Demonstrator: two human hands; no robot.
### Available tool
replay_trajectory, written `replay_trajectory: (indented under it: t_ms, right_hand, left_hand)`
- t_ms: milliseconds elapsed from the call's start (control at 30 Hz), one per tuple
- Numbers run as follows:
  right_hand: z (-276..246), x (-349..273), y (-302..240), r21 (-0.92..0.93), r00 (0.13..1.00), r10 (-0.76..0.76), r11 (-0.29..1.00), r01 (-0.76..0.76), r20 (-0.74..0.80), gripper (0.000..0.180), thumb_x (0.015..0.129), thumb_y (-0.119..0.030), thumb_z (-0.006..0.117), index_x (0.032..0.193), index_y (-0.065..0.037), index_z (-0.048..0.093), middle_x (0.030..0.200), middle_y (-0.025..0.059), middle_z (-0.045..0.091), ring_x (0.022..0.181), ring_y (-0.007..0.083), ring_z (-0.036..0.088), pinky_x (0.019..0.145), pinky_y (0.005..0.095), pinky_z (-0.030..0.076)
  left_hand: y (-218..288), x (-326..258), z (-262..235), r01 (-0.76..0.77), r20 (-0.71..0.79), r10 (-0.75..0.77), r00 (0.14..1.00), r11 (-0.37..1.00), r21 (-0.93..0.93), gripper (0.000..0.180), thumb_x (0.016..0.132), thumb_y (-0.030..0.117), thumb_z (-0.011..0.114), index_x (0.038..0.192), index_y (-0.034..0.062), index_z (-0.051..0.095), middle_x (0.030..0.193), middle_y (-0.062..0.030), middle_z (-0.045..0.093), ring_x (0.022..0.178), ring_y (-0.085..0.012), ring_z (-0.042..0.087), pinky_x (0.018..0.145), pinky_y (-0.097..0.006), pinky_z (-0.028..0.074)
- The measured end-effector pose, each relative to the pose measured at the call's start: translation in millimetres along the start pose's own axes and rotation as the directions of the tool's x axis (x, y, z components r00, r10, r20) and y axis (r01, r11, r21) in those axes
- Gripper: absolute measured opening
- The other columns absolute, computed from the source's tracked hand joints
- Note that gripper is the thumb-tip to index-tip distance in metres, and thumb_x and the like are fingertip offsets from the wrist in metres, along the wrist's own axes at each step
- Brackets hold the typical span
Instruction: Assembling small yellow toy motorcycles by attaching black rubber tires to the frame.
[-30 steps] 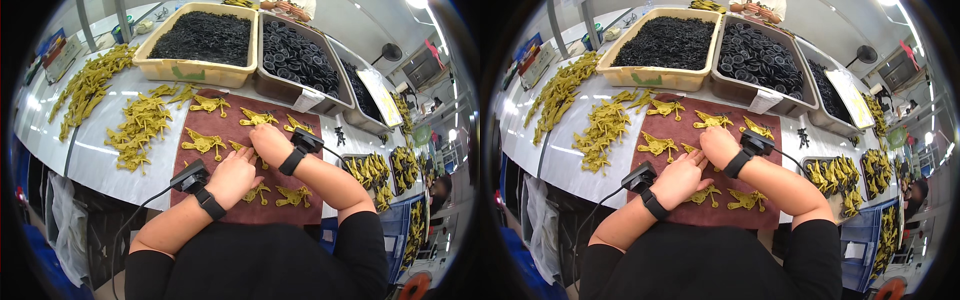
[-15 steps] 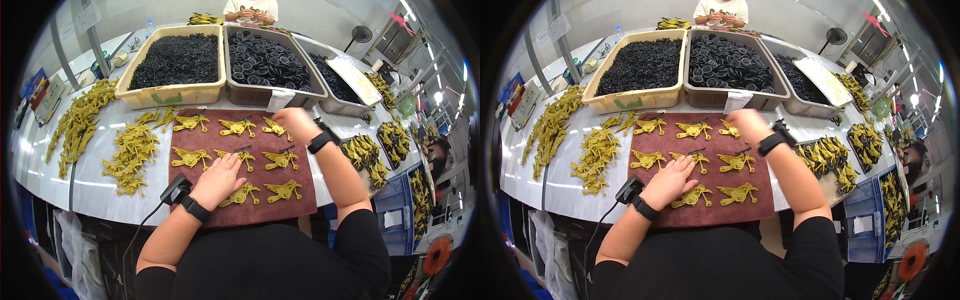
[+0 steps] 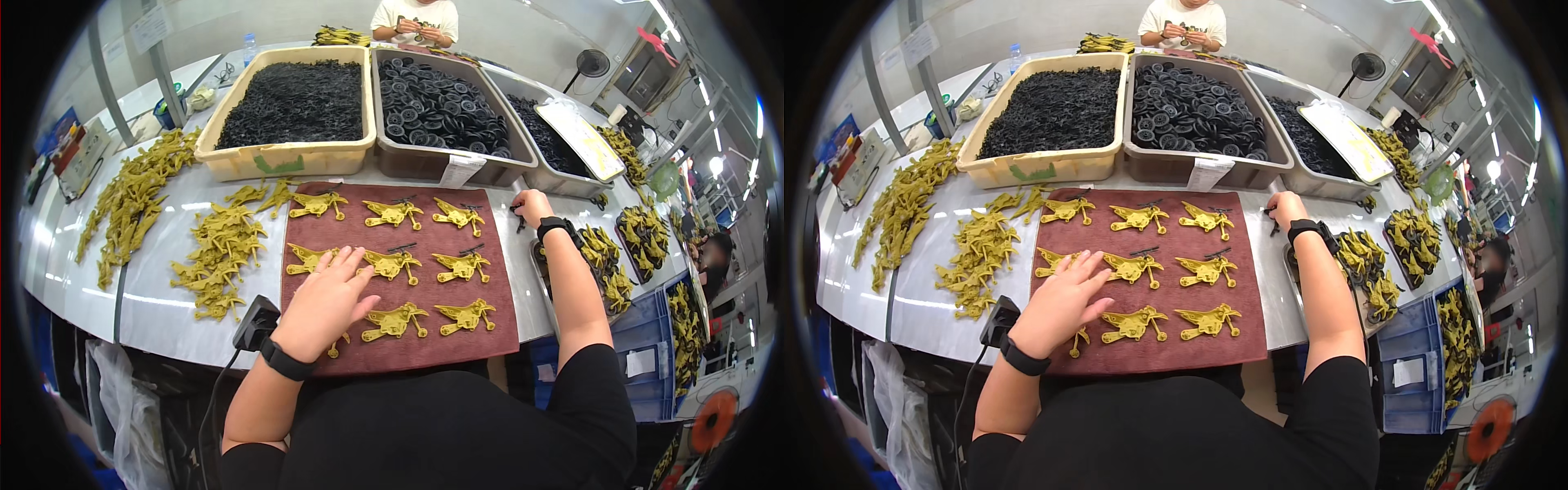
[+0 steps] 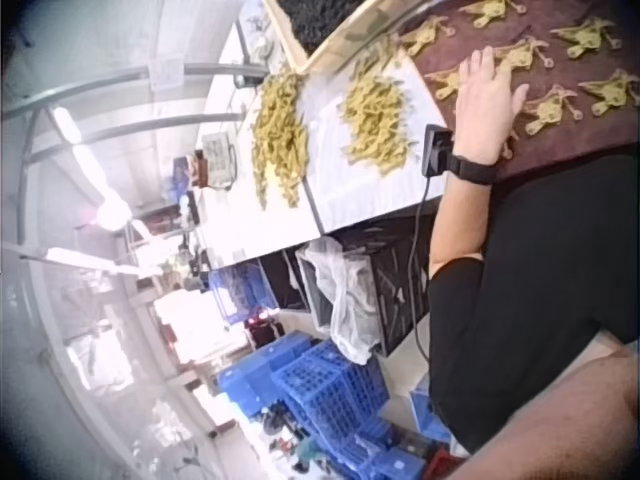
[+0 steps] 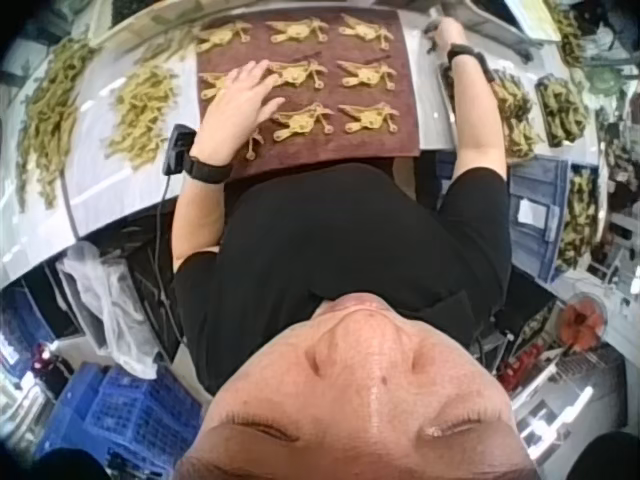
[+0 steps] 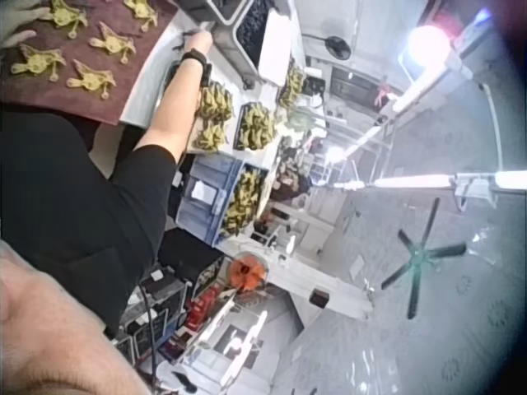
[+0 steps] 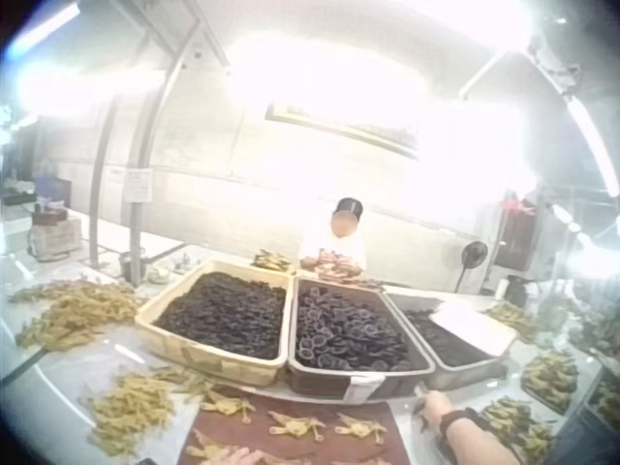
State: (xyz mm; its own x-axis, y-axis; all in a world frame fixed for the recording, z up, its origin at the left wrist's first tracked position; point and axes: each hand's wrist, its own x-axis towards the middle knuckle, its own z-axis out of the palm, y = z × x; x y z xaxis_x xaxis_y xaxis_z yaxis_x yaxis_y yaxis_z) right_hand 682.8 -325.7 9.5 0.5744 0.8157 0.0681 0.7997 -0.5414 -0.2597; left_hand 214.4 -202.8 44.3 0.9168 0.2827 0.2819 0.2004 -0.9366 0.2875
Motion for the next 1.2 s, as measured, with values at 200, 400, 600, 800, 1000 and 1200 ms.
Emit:
replay_trajectory:
  t_ms: [200,400,600,800,1000,1200]
  right_hand:
    - [-23,-7,-30,0.195,0.983,0.119,0.97,-0.145,0.141,0.016,0.067,-0.006,0.075,0.08,0.001,0.069,0.073,0.0112,0.067,0.072,0.0186,0.065,0.067,0.0313,0.05]
    - [-34,-19,-48,0.38,0.962,0.215,0.886,-0.265,0.17,0.011,0.09,-0.009,0.051,0.094,0.0,0.045,0.074,0.0092,0.06,0.059,0.0171,0.064,0.046,0.0267,0.049]
    - [-38,-47,-164,0.431,0.935,-0.291,0.884,0.182,0.202,0.012,0.086,-0.003,0.056,0.097,0.001,0.056,0.073,0.0053,0.059,0.063,0.0097,0.057,0.057,0.0256,0.049]
    - [-22,-60,-276,0.676,0.799,-0.49,0.723,0.147,0.35,0.019,0.087,-0.002,0.055,0.106,0.0,0.054,0.086,0.0077,0.06,0.071,0.0117,0.062,0.061,0.0252,0.05]
    - [11,-37,-301,0.559,0.742,-0.621,0.72,0.411,0.253,0.03,0.081,-0.005,0.065,0.109,0.003,0.058,0.089,0.0119,0.064,0.08,0.0187,0.063,0.07,0.0286,0.05]
    - [33,-28,-316,0.519,0.65,-0.717,0.667,0.534,0.251,0.024,0.079,-0.006,0.066,0.102,-0.007,0.067,0.086,0.0111,0.062,0.081,0.0237,0.06,0.074,0.0323,0.049]
  left_hand:
    - [-13,-18,-6,0.06,-0.032,-0.059,0.998,0.997,0.039,0.04,0.083,0.026,0.063,0.112,0.0002,0.058,0.125,-0.0196,0.052,0.122,-0.033,0.045,0.104,-0.043,0.034]
    - [-16,-25,-8,0.157,0.058,-0.158,0.986,0.987,0.018,0.042,0.084,0.025,0.062,0.115,-0.001,0.056,0.127,-0.0189,0.051,0.121,-0.034,0.044,0.102,-0.042,0.035]
    - [-15,-34,-3,0.179,0.045,-0.181,0.982,0.982,0.053,0.047,0.084,0.028,0.061,0.117,-0.005,0.052,0.124,-0.0209,0.052,0.119,-0.0329,0.046,0.101,-0.04,0.036]
    - [-23,-38,5,0.224,0.019,-0.227,0.974,0.97,0.098,0.052,0.084,0.029,0.062,0.12,-0.0058,0.05,0.127,-0.0209,0.05,0.121,-0.0325,0.045,0.103,-0.041,0.035]
    - [-33,-40,7,0.246,0.026,-0.248,0.968,0.966,0.081,0.058,0.084,0.032,0.062,0.124,-0.0068,0.047,0.13,-0.022,0.047,0.123,-0.0331,0.044,0.104,-0.041,0.034]
    - [-35,-42,10,0.273,0.032,-0.274,0.961,0.962,0.027,0.059,0.085,0.035,0.061,0.125,-0.0064,0.046,0.132,-0.0232,0.046,0.123,-0.0342,0.044,0.104,-0.041,0.034]
